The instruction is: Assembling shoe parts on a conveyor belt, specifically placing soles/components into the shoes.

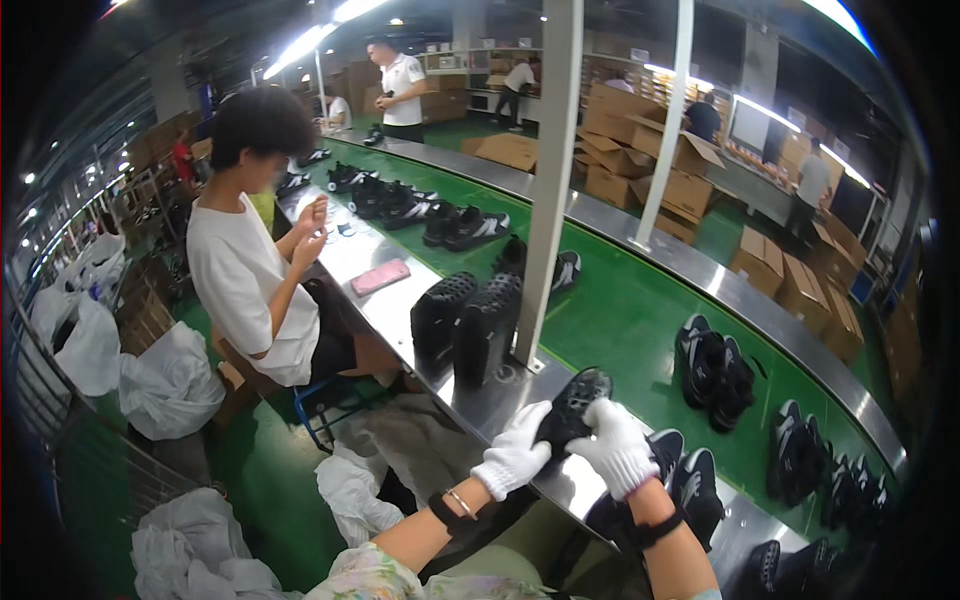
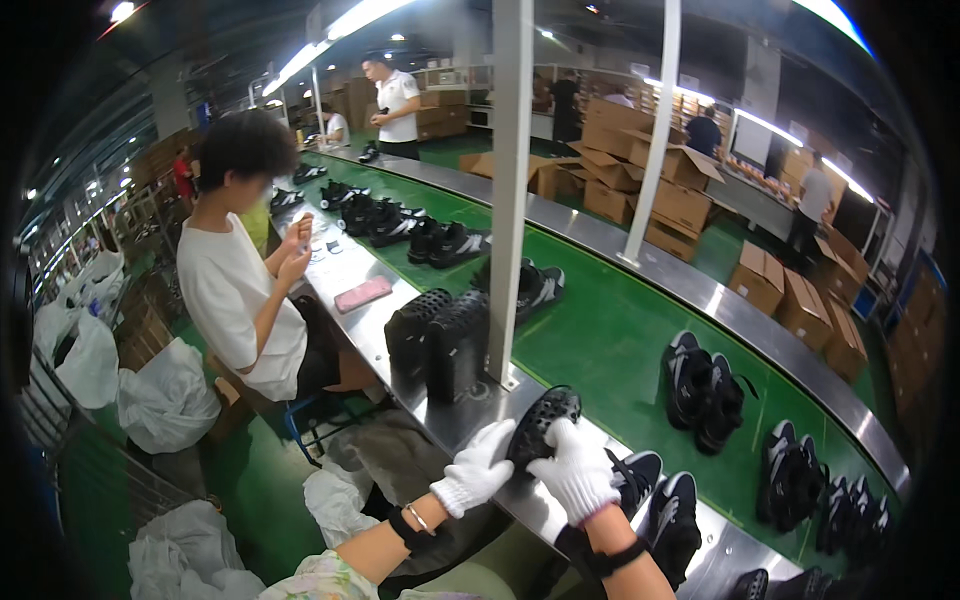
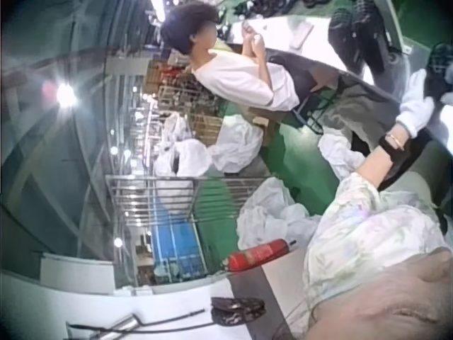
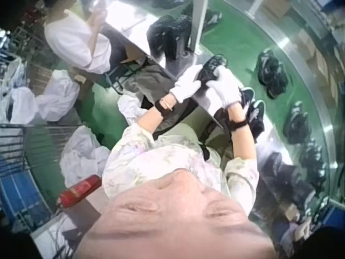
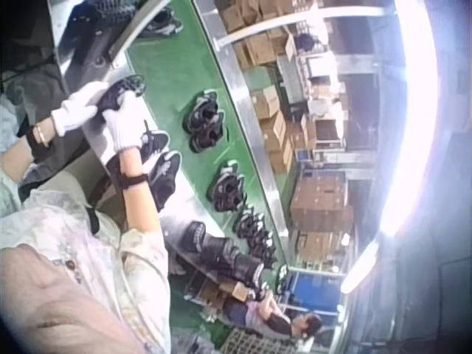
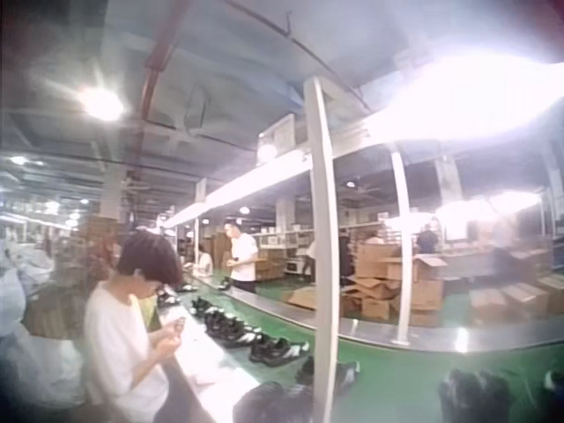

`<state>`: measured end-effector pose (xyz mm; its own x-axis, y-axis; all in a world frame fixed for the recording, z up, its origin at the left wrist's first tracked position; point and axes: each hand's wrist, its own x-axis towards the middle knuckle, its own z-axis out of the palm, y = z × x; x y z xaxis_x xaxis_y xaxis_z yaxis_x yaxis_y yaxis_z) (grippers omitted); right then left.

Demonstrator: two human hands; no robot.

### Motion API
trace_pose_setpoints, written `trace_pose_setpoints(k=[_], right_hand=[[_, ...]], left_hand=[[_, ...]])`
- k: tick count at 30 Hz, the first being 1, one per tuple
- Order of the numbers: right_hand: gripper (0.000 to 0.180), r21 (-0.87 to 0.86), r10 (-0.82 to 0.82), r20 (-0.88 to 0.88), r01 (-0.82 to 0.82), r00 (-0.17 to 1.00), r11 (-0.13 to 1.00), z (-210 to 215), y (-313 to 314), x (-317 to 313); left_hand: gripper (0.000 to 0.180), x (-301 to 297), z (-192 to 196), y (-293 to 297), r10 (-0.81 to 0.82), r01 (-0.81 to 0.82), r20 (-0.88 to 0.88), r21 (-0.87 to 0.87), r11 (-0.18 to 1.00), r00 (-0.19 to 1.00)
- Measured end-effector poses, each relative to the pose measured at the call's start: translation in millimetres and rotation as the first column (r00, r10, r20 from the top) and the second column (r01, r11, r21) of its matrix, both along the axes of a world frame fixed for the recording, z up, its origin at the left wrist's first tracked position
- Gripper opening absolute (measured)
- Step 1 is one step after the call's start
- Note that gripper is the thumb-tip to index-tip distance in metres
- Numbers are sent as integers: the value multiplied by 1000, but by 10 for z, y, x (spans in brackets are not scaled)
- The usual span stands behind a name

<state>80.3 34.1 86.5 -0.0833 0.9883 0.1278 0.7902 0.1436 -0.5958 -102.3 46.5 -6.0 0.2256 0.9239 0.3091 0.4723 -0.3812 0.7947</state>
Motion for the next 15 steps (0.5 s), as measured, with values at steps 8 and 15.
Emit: trace_pose_setpoints(k=[8, 15], right_hand=[[47, 448, 484, 37, -447, 874, 774, 336, -606, -59], [54, 196, 344, -493, -284, 799, 939, 157, -1123, 198]], left_hand=[[87, -330, 861, -81, -149, 599, 905, -133, 789, 398], [64, -20, 932, -454, 36, 759, 973, -201, 619, 229]])
